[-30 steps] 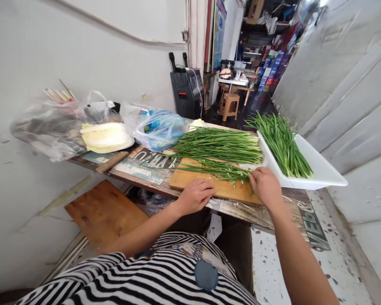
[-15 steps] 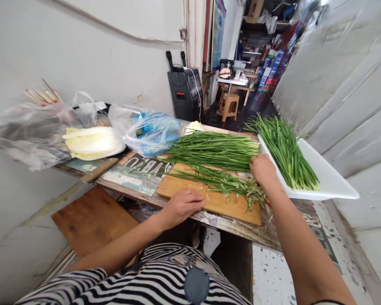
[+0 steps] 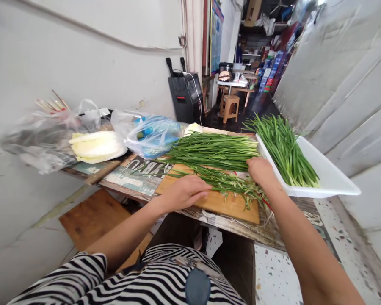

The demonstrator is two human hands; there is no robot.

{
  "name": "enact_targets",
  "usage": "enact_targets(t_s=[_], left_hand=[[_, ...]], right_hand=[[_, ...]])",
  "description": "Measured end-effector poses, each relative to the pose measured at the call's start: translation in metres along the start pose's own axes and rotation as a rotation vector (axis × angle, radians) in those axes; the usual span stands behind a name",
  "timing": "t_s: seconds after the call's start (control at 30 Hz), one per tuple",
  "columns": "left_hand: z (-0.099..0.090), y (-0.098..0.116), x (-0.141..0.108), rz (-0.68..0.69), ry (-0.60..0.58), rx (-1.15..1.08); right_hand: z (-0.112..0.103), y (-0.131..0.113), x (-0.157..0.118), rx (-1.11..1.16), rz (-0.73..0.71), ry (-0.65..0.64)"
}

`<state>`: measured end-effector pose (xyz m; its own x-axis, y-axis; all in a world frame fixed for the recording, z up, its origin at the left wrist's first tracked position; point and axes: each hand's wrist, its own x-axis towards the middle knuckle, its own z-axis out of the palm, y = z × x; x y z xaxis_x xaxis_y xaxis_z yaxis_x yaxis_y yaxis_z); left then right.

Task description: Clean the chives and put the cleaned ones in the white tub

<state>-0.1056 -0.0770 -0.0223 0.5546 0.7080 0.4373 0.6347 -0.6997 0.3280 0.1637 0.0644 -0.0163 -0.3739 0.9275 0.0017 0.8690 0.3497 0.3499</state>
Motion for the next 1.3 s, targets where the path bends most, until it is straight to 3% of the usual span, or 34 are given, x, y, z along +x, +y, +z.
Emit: enact_targets(t_s=[0.17,0.27,0.5,0.57,0.67,0.77,0.87,1.0,1.17,1.3], left_hand=[[-0.006,-0.001,0.009,-0.046,0.089,0.033],[-0.007,-0.003,0.012,-0.064,0.094,0.035],[-0.004,-0.012,0.035,-0.073,0.140,0.116],[-0.001,-0.013,0.049,-0.059,0.170,0.142],[0.008,-0.009,0.071,-0.021,0.184,0.140],[0.014,-0.001,0.083,-0.006,0.083,0.064],[0.012,0.005,0.083,-0.056,0.002,-0.017],[0.001,0.009,0.080,-0.127,-0.049,-0.025],[-0.006,0.015,0.079,-0.116,-0.120,-0.002],[-0.004,0.017,0.075,-0.057,-0.051,0.019]], right_hand=[[0.000,-0.005,-0.005,-0.018,0.040,-0.038],[0.002,-0.004,-0.005,0.008,-0.013,-0.022],[-0.015,0.005,-0.018,0.087,-0.092,0.236],[-0.021,0.001,-0.028,0.221,-0.122,0.334],[-0.028,-0.012,-0.048,0.637,-0.143,0.460],[-0.028,-0.027,-0.072,1.036,-0.034,0.498],[-0.022,-0.034,-0.092,1.276,0.120,0.512],[-0.010,-0.036,-0.103,1.439,0.256,0.554],[-0.005,-0.048,-0.098,1.499,0.166,0.573],[-0.008,-0.059,-0.094,1.435,0.103,0.630]])
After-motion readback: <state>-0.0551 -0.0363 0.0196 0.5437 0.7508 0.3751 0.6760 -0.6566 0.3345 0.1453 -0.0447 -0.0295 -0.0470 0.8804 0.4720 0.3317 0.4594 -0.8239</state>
